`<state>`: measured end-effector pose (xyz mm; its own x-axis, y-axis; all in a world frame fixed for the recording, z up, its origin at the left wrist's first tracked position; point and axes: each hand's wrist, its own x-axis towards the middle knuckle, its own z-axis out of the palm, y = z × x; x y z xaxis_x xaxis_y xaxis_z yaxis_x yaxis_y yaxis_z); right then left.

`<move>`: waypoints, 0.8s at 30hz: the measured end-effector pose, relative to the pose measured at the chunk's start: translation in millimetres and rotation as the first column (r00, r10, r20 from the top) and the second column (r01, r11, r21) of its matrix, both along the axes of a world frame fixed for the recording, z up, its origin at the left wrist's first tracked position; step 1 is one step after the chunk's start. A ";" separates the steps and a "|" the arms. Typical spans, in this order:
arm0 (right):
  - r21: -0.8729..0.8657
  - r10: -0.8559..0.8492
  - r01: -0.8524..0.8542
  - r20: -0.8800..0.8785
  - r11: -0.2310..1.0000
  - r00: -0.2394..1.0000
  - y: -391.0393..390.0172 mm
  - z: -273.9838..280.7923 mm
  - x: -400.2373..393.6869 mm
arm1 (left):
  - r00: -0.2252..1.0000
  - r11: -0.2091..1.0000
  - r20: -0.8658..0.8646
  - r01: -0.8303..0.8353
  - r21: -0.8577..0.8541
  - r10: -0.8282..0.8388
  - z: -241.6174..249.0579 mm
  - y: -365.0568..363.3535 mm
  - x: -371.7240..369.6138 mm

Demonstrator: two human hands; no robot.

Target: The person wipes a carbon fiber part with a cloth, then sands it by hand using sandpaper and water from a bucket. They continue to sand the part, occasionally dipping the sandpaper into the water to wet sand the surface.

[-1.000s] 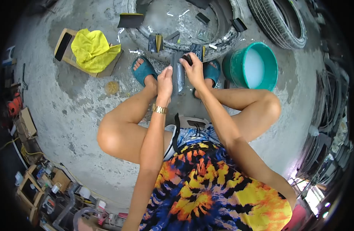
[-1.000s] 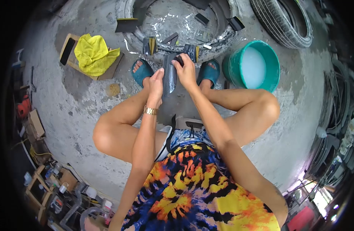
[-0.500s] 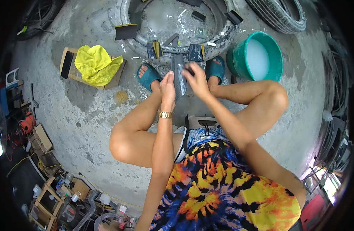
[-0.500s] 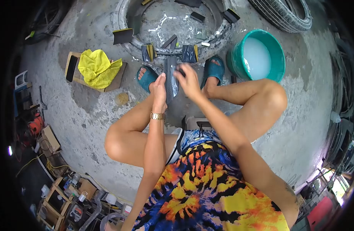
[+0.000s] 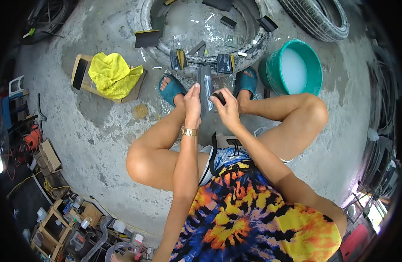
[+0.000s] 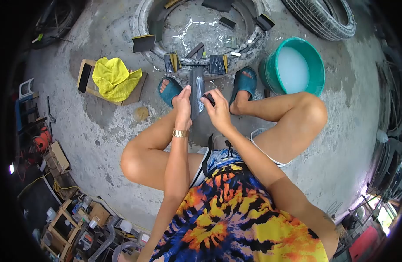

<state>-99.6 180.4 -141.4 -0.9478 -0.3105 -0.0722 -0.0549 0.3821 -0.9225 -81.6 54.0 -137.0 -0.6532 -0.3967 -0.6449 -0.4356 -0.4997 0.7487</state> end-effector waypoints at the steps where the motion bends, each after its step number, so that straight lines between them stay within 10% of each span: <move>1: -0.057 -0.046 0.043 -0.040 0.997 0.998 -7.1 -7.4 -9.6 | 0.998 1.000 -0.062 0.004 -0.009 -0.005 -5.0 -0.3 0.6; 6: 0.018 0.078 -0.077 -0.069 0.997 0.995 -1.3 -9.7 -74.5 | 0.999 0.999 -0.014 -0.044 0.009 0.044 -4.8 -2.4 0.5; 9: -0.100 -0.335 0.359 0.197 0.928 0.921 65.1 71.3 -107.3 | 0.997 0.996 0.069 -0.049 0.074 0.044 -16.2 -3.4 5.5; 11: -0.117 -0.366 0.351 -0.162 0.929 0.916 141.2 50.0 -153.9 | 1.000 0.962 0.027 -0.021 0.272 0.014 -25.7 -7.2 5.3; 12: 0.163 -0.412 0.445 -0.202 0.880 0.888 177.3 32.4 -175.6 | 0.999 0.963 0.041 -0.032 0.267 0.022 -28.8 -8.6 5.8; 14: 0.557 -0.289 0.334 -0.171 0.760 0.942 249.0 -35.7 -211.0 | 1.000 0.919 0.005 0.015 0.393 -0.018 -35.4 -10.2 7.6; 16: 0.627 -0.280 0.088 0.215 0.774 0.936 302.3 -107.1 -236.4 | 0.999 0.908 -0.036 0.046 0.416 -0.034 -34.7 -8.9 9.2; 18: 0.747 -0.144 0.019 0.103 0.665 0.984 324.2 -151.8 -232.4 | 0.994 0.901 -0.065 0.111 0.419 -0.092 -12.7 -7.5 4.9; 20: 0.738 -0.163 -0.159 0.344 0.656 0.925 326.5 -183.9 -228.8 | 0.990 0.903 -0.096 0.135 0.407 -0.104 -8.9 -7.1 5.7; 24: 0.669 0.047 -0.401 0.480 0.627 0.876 294.2 -127.5 -205.2 | 0.988 0.900 -0.109 0.144 0.411 -0.108 -3.9 -4.8 4.1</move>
<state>-304.7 474.6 -269.0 -0.6862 -0.1832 -0.7040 0.0473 0.9545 -0.2945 -77.4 49.2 -140.9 -0.7372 -0.0151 -0.6755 -0.4619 -0.7184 0.5201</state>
